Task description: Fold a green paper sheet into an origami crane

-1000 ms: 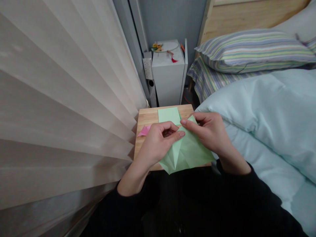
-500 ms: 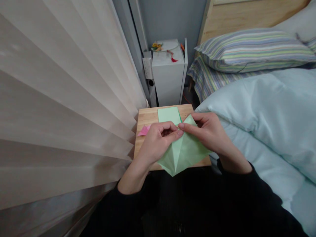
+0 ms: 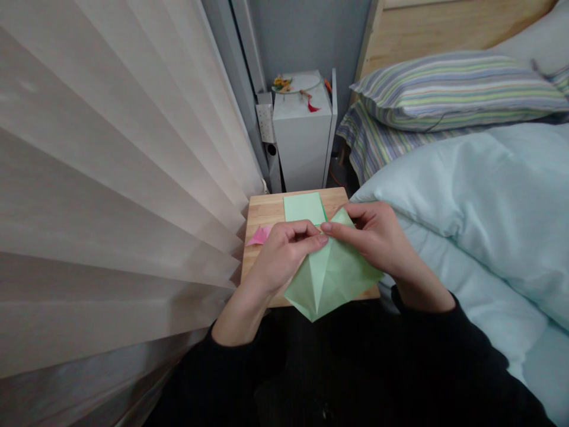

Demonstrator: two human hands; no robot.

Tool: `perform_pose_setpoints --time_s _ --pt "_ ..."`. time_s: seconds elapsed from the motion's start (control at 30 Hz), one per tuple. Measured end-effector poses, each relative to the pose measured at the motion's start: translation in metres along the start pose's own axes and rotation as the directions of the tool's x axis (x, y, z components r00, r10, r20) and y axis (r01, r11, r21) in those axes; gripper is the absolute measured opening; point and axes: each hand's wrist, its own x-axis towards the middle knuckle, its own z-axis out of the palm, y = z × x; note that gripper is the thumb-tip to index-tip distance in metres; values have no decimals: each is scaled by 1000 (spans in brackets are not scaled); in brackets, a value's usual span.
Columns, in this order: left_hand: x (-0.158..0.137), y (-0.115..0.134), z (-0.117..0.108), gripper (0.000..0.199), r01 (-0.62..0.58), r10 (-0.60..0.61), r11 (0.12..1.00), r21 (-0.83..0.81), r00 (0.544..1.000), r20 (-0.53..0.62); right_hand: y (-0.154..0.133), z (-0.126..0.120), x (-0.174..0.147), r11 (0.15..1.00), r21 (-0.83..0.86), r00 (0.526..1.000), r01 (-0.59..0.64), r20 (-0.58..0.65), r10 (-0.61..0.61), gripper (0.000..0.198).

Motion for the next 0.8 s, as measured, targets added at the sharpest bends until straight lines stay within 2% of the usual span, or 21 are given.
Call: perform_pose_setpoints --time_s 0.4,0.63,0.8 --pt "2 0 0 27 -6 6 999 34 1000 3 2 -3 0 999 1 999 -34 7 34 43" --pt "3 -3 -4 23 12 -12 998 66 1000 -1 2 -7 1 995 93 998 -31 -43 35 29" --pt "3 -4 -4 23 -1 3 998 55 1000 -30 2 -8 0 992 121 999 -25 -34 30 28"
